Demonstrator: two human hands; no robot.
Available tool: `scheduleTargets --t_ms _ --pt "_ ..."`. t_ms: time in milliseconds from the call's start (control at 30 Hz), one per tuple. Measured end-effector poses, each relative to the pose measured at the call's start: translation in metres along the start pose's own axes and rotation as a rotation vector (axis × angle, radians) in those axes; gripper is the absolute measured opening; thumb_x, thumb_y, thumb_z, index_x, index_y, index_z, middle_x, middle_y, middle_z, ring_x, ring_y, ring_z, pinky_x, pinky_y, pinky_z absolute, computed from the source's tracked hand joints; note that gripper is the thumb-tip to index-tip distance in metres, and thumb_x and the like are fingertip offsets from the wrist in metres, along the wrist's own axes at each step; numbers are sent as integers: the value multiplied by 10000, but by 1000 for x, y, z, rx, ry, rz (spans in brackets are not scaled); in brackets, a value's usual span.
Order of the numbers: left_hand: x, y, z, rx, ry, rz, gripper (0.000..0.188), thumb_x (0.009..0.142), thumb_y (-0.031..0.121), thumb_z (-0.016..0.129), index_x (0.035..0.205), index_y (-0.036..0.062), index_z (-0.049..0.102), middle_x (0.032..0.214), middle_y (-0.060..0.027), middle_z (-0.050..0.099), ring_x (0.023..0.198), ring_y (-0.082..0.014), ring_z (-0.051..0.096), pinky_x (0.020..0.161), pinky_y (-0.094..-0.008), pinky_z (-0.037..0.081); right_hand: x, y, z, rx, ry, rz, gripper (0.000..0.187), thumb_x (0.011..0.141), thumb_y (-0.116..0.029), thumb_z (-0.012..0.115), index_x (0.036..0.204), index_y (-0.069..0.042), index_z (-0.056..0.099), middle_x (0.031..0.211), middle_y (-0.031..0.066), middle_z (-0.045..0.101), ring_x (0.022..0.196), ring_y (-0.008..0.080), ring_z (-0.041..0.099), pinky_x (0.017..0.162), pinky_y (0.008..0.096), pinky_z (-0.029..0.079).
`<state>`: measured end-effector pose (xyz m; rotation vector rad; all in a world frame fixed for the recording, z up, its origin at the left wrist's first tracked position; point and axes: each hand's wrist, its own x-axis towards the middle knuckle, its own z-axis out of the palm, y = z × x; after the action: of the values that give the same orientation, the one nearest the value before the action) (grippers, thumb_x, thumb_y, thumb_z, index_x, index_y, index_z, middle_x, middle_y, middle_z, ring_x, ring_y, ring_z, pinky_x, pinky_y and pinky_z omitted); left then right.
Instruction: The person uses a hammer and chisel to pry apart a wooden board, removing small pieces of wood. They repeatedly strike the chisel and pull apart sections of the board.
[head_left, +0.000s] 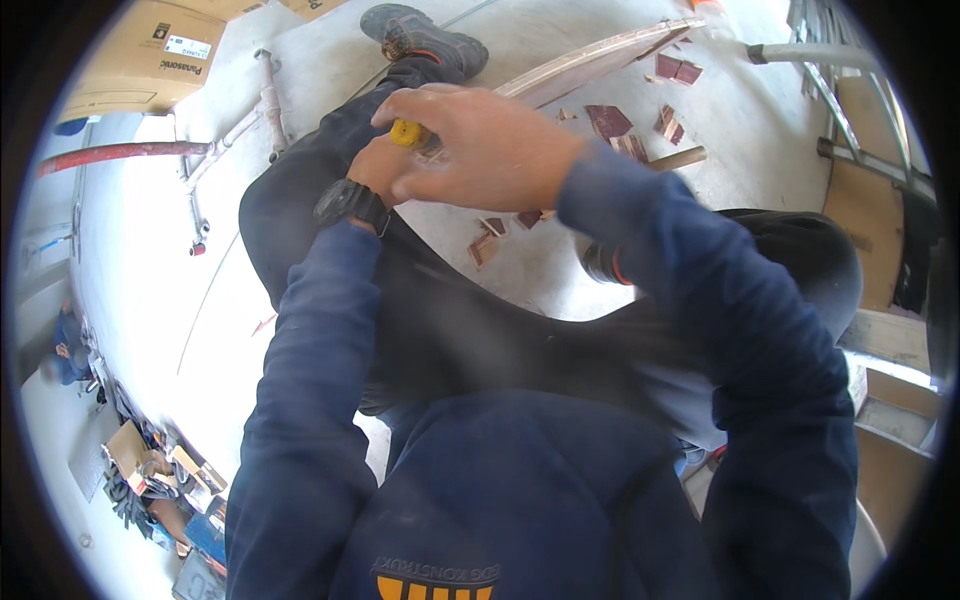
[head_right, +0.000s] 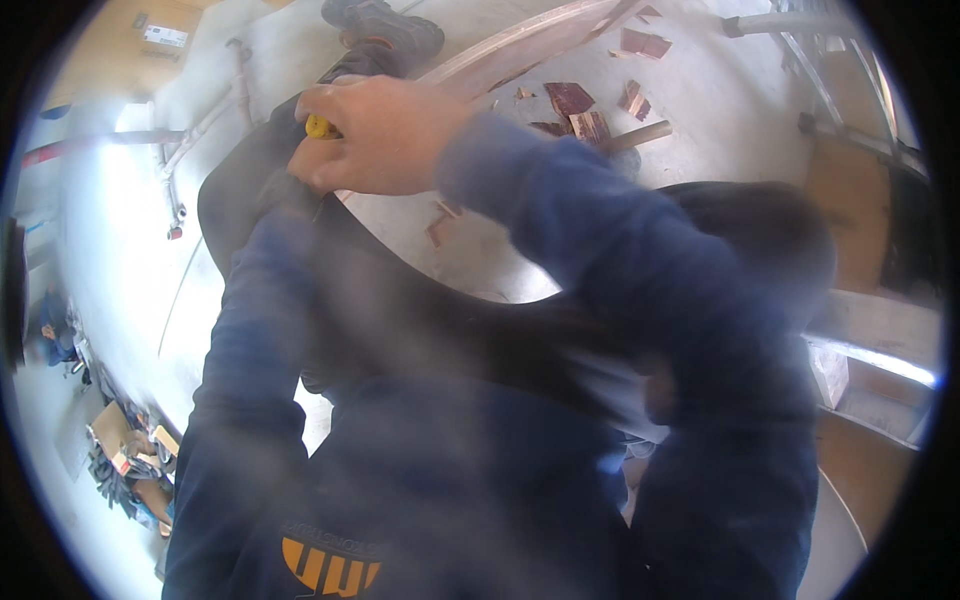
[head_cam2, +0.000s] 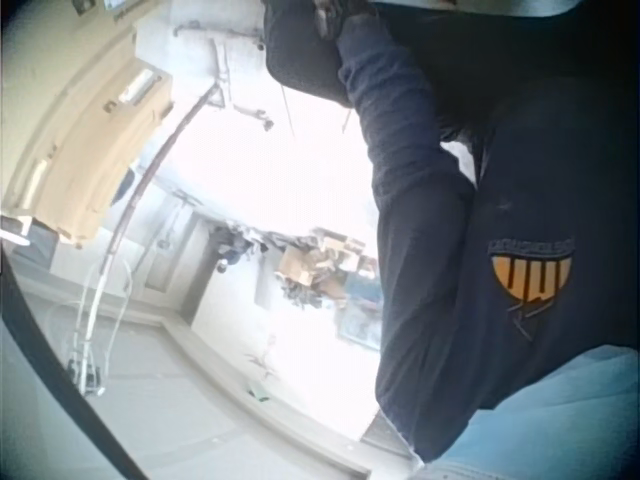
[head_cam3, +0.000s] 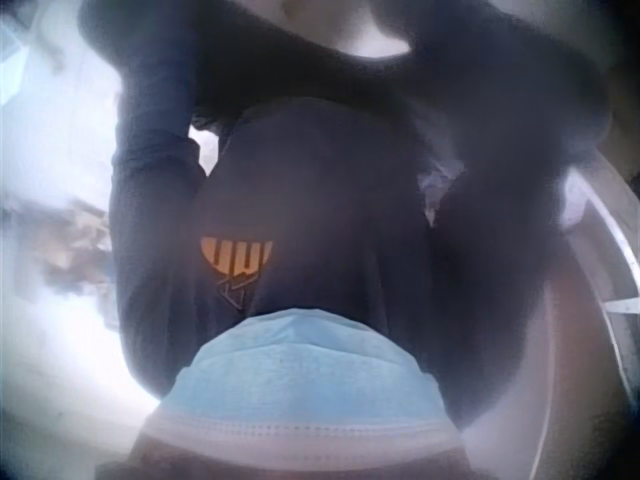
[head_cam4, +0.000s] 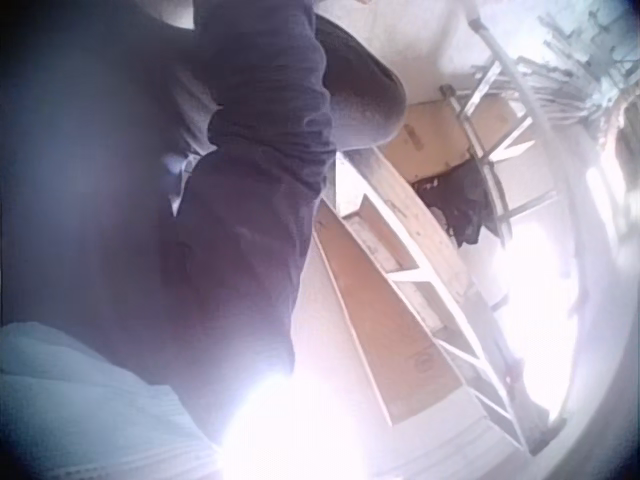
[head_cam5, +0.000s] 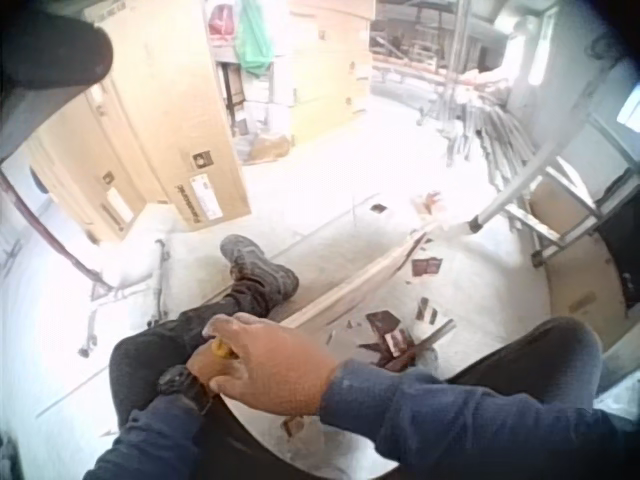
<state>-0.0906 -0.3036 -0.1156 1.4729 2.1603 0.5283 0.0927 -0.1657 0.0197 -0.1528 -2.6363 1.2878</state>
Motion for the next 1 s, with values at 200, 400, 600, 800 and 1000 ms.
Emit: scheduleTargets --t_ms 200,400,600,800,1000 --pt "0 19 -11 -94 -71 -45 365 889 272 684 1220 117 686 1105 -213 740 1074 -416 686 906 -503 549 -42 -24 46 -18 238 125 271 940 -188 684 1141 -53 561 1259 184 637 1114 435 630 870 468 545" --pt "1 40 -17 66 -113 -242 480 889 200 649 1360 109 654 1202 -227 715 1143 -404 672 978 -482 536 -83 -29 81 47 312 252 258 927 -89 661 1144 -33 534 1281 226 614 1160 459 610 918 497 531" --pt "2 33 -12 85 -93 -231 490 890 180 638 1375 111 648 1223 -231 709 1158 -403 668 994 -476 534 -92 -22 75 71 341 448 320 884 -50 648 1164 -11 498 1195 296 617 1082 477 633 894 506 516" --pt "2 42 -16 62 -103 -220 431 889 193 644 1311 106 663 1187 -242 712 1123 -419 672 964 -489 534 -106 32 77 108 53 802 426 856 -54 652 1223 3 443 973 276 661 917 460 670 828 503 515" --pt "2 45 -18 64 -103 -234 429 889 207 639 1304 99 657 1178 -245 712 1112 -428 674 955 -491 535 -115 87 82 591 -178 1392 331 865 -118 656 1158 -19 538 879 109 616 741 248 621 663 500 524"
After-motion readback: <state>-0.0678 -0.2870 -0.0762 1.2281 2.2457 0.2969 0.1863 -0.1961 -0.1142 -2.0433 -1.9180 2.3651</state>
